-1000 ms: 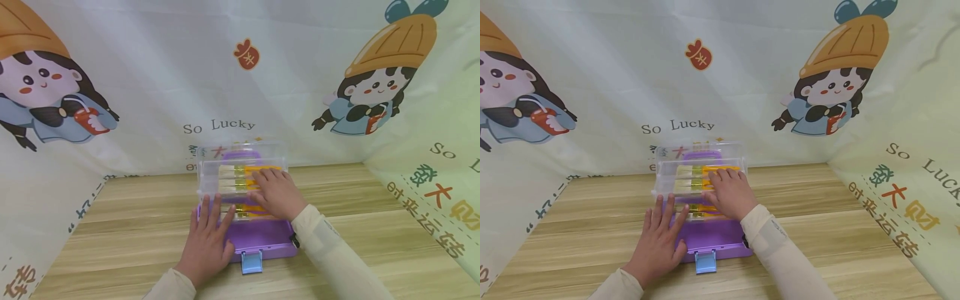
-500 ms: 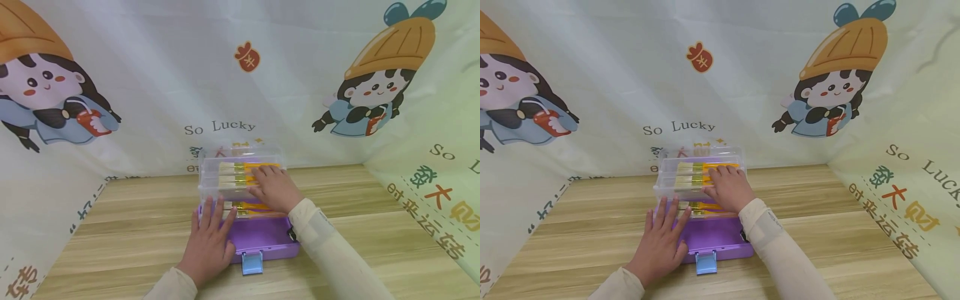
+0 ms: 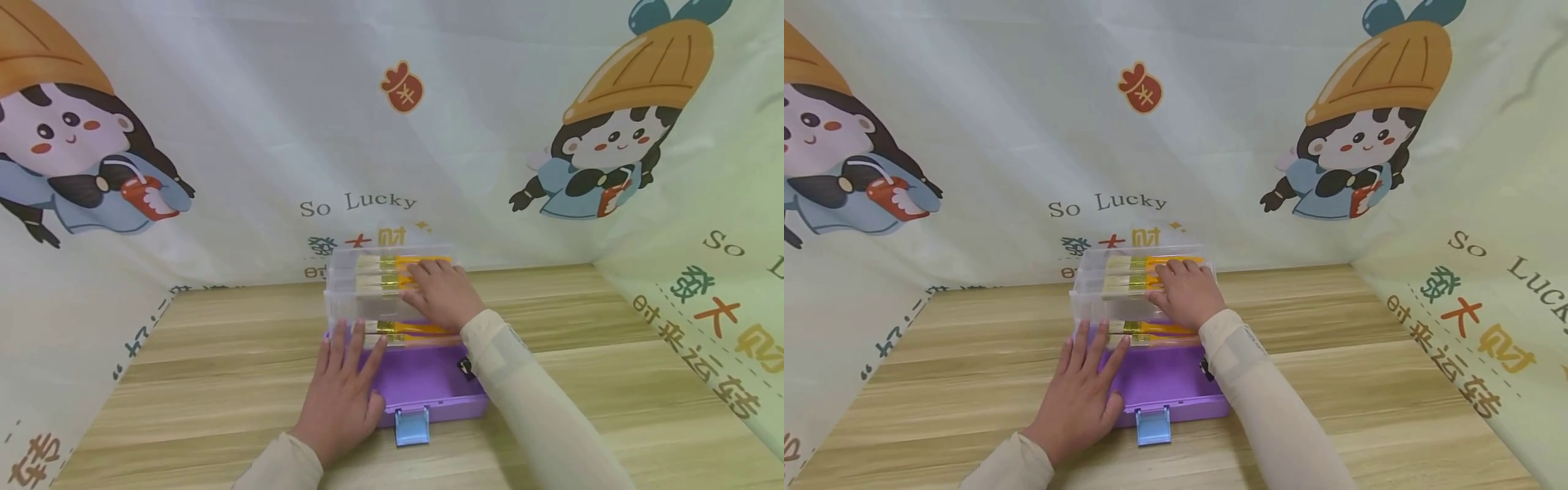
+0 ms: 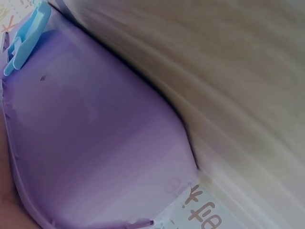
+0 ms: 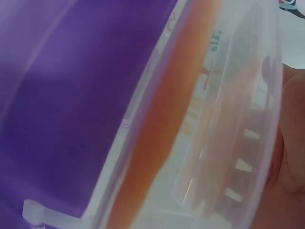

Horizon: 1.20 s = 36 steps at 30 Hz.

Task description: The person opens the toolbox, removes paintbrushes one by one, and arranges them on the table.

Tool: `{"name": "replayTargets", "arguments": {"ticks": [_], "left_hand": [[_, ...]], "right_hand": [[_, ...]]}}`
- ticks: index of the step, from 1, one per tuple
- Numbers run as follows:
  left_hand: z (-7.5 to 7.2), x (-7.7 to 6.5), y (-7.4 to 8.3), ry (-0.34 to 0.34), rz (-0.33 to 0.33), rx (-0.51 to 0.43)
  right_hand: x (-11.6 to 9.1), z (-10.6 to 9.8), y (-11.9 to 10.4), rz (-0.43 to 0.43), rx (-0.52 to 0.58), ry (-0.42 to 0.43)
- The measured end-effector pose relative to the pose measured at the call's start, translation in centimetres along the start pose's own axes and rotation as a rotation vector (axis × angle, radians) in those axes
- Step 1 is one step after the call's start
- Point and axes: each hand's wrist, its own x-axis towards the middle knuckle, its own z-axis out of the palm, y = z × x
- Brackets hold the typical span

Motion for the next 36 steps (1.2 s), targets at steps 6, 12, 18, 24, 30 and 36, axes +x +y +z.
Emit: {"name": "replayTargets", "arguments": {"ticks": [6, 12, 18, 24, 30, 36], "left_hand": [[0.1, 0.1, -0.1, 0.0, -0.007, -0.037], [-0.1, -0.2, 0.4, -0.064, -0.022, -0.077], [-0.3, -0.3, 0.4, -0.064, -0.035, -0.099], [0.0, 0.0, 0.5, -0.082, -0.045, -0.142], [0.0, -0.1, 0.5, -0.101, -0.062, -0.136], [-0.1, -0.2, 0.3, -0.098, -0.058, -0.119]], "right_hand": [[1.0, 0.7, 0.6, 0.023, 0.025, -0.044], [1.6, 2.1, 1.5, 0.059, 0.066, -0.093], [1.8, 2.6, 1.7, 0.048, 0.073, -0.08], [1.2, 2.4, 1.9, 0.054, 0.275, 0.008], [-0.2, 2.2, 0.5, -0.098, 0.522, 0.233], [-0.8, 3.0, -0.5, -0.148, 0.586, 0.146]]}}
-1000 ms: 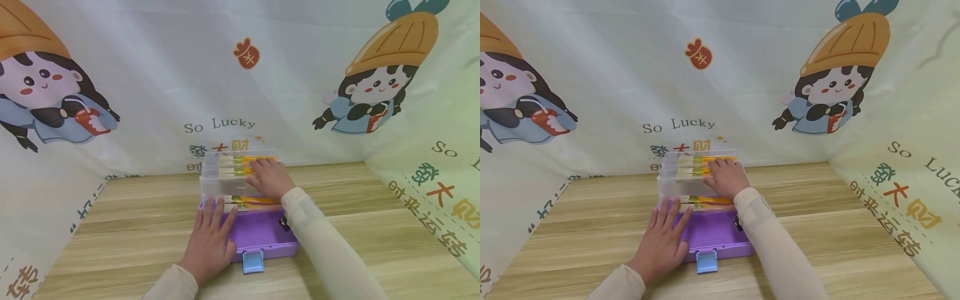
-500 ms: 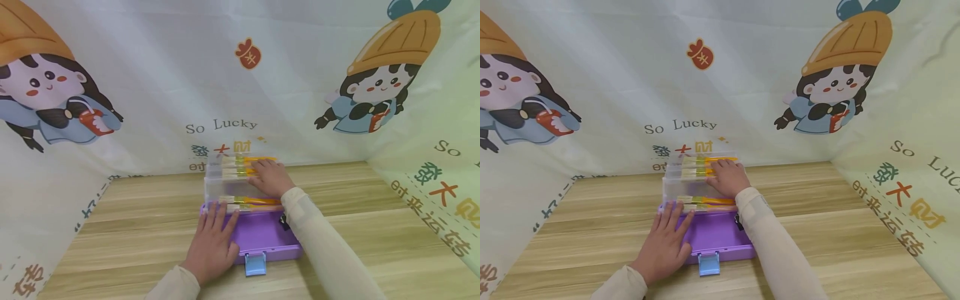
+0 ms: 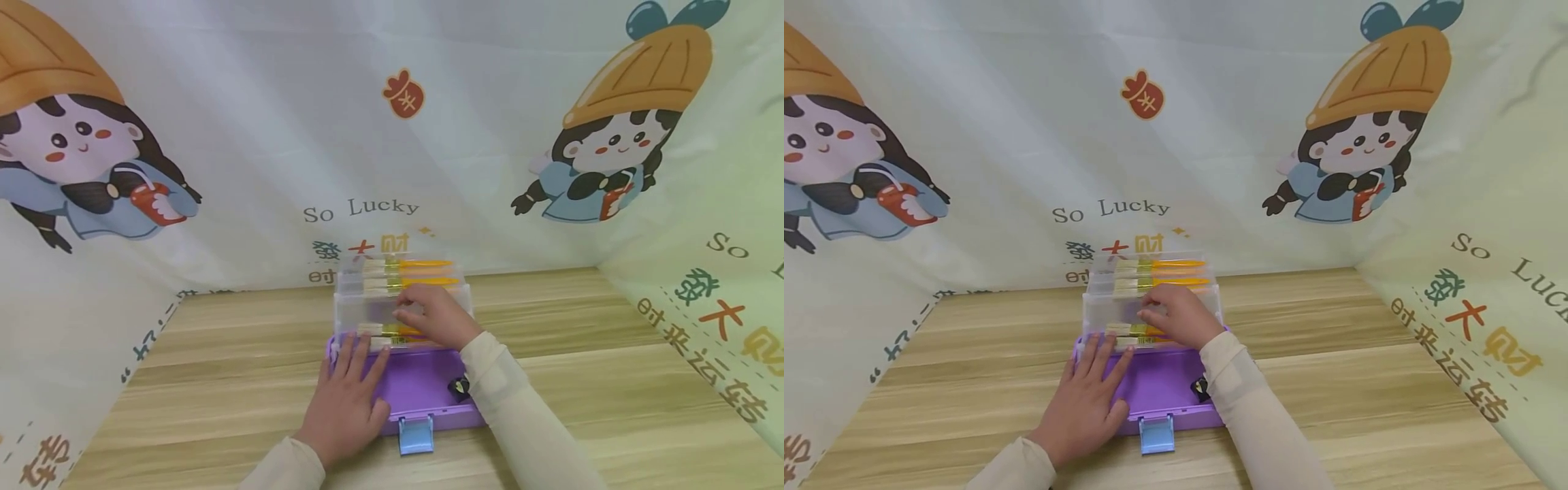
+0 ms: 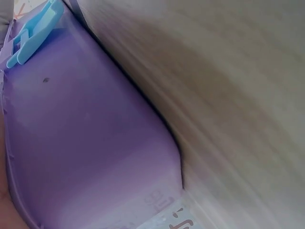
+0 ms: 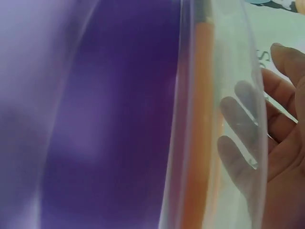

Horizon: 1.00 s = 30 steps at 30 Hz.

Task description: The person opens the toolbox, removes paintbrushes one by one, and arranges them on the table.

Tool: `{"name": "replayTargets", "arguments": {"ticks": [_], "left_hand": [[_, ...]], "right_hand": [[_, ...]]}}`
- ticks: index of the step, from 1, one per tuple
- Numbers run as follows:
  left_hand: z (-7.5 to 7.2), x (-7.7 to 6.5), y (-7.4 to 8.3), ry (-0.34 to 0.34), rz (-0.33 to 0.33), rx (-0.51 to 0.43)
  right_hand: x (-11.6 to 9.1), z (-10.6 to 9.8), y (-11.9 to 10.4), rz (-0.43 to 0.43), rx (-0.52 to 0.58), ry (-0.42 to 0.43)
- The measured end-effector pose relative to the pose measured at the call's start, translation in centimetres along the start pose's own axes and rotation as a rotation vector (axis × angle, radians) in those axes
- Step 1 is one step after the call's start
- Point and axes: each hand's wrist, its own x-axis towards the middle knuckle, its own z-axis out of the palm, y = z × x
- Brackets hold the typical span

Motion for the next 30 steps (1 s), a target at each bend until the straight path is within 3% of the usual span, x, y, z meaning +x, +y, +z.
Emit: {"name": "replayTargets", "arguments": {"ticks": [4, 10, 20, 30], "left_hand": [[0.0, -0.3, 0.0, -0.005, -0.002, -0.004], [-0.4, -0.5, -0.2, -0.001, -0.016, 0.004], [-0.5, -0.3, -0.1, -0.036, -0.025, -0.008], [0.0, -0.1, 0.1, -0.015, -0.01, -0.021]], "right_hand": [[0.0, 0.7, 0.4, 0.043, 0.011, -0.064], [0.5, 1.7, 0.5, 0.01, -0.057, -0.147], [0.4, 1.6, 0.4, 0.09, -0.02, -0.168], [0.0, 1.6, 0.8, 0.12, -0.032, -0.136]]}}
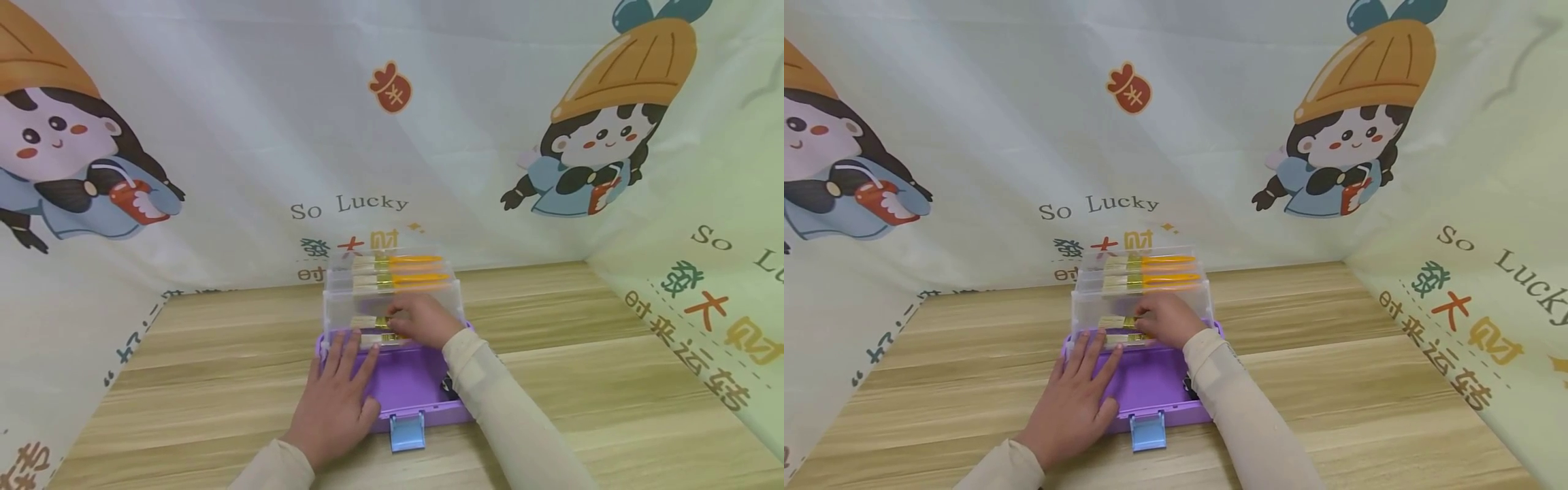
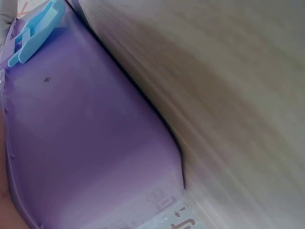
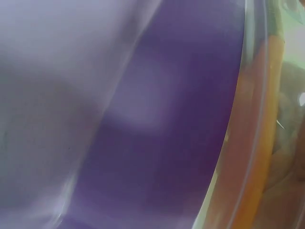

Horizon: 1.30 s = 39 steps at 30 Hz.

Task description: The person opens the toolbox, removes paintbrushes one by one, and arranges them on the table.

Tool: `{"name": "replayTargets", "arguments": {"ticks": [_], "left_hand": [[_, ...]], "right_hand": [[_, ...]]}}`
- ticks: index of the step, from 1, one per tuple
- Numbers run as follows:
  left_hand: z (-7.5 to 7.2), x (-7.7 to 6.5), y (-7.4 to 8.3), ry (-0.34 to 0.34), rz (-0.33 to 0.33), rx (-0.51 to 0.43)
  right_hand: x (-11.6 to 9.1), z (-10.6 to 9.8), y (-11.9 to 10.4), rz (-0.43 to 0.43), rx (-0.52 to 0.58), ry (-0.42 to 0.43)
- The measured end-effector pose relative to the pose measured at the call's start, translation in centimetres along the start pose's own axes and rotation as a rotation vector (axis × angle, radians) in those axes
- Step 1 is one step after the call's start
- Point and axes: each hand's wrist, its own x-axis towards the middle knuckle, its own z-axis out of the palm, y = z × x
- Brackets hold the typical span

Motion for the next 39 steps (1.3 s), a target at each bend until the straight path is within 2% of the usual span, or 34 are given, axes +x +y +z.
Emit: {"name": "replayTargets", "arguments": {"ticks": [5, 18, 31, 39], "left_hand": [[0.03, 0.01, 0.0, 0.002, 0.0, -0.002], [0.14, -0.11, 0.02, 0.023, 0.004, 0.013], [-0.21, -0.02, -0.04, 0.012, -0.007, 0.013], [-0.03, -0.05, -0.07, 0.009, -0.002, 0.015]], "right_hand": [[0.01, 0.12, 0.01, 0.018, -0.007, -0.011], [-0.08, 0.04, -0.24, 0.0, -0.062, -0.014], [0.34, 0.06, -0.25, 0.094, -0.041, -0.026], [0.19, 0.06, -0.21, 0.07, -0.068, -0.031]]}}
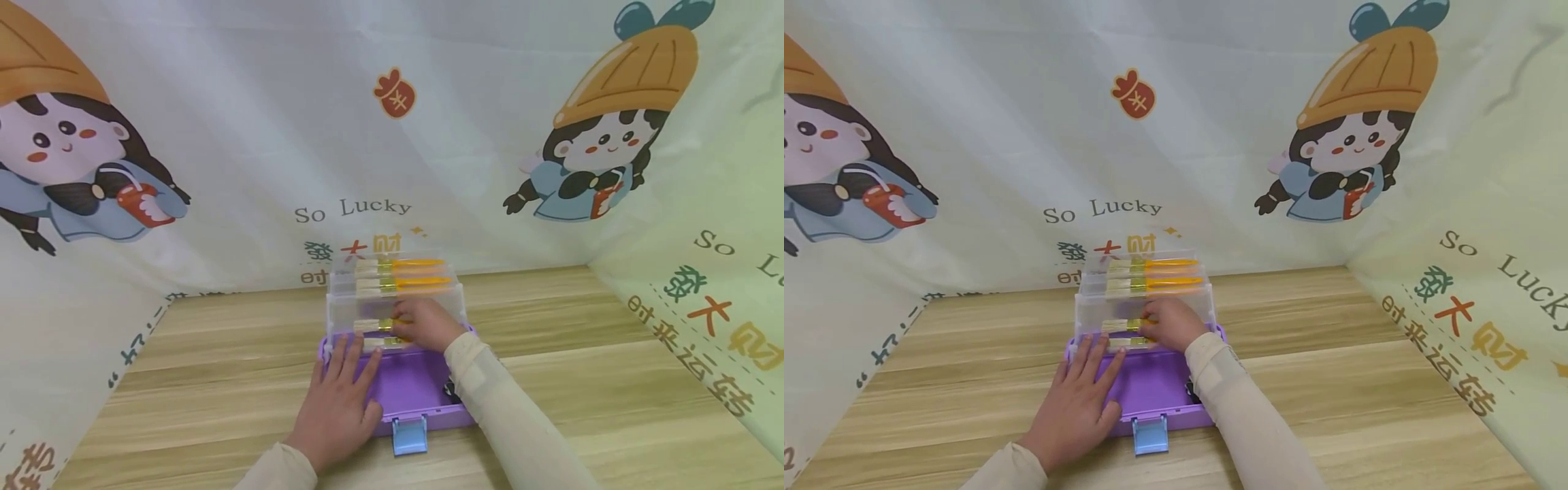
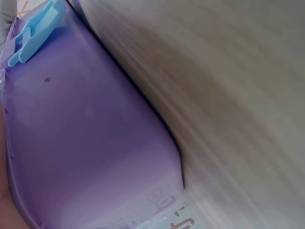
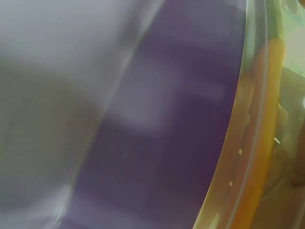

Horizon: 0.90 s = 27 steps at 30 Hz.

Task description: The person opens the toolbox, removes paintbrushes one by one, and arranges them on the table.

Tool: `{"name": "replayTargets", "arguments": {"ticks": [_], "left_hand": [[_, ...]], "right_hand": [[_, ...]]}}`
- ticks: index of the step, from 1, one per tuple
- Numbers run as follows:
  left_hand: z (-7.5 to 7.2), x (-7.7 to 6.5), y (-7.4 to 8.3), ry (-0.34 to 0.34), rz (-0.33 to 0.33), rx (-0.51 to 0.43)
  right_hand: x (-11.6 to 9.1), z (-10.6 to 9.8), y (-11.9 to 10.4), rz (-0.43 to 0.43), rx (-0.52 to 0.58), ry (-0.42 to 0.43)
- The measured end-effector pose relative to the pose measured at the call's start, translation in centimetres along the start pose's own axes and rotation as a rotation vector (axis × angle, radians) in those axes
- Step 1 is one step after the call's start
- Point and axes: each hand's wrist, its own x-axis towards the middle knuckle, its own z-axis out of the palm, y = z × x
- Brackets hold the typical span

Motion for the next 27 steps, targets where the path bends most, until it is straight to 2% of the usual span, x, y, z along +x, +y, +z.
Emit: {"name": "replayTargets", "arguments": {"ticks": [7, 16, 27], "left_hand": [[-0.14, 0.01, 0.01, 0.012, 0.001, -0.005], [-0.2, 0.09, 0.0, -0.007, -0.001, -0.001], [-0.16, 0.08, 0.14, -0.012, -0.002, -0.003]], "right_hand": [[0.07, -0.14, -0.13, 0.041, 0.036, -0.017], [0.07, -0.27, -0.23, 0.039, 0.027, -0.015], [-0.39, -0.02, -0.21, -0.039, -0.016, 0.071]]}}
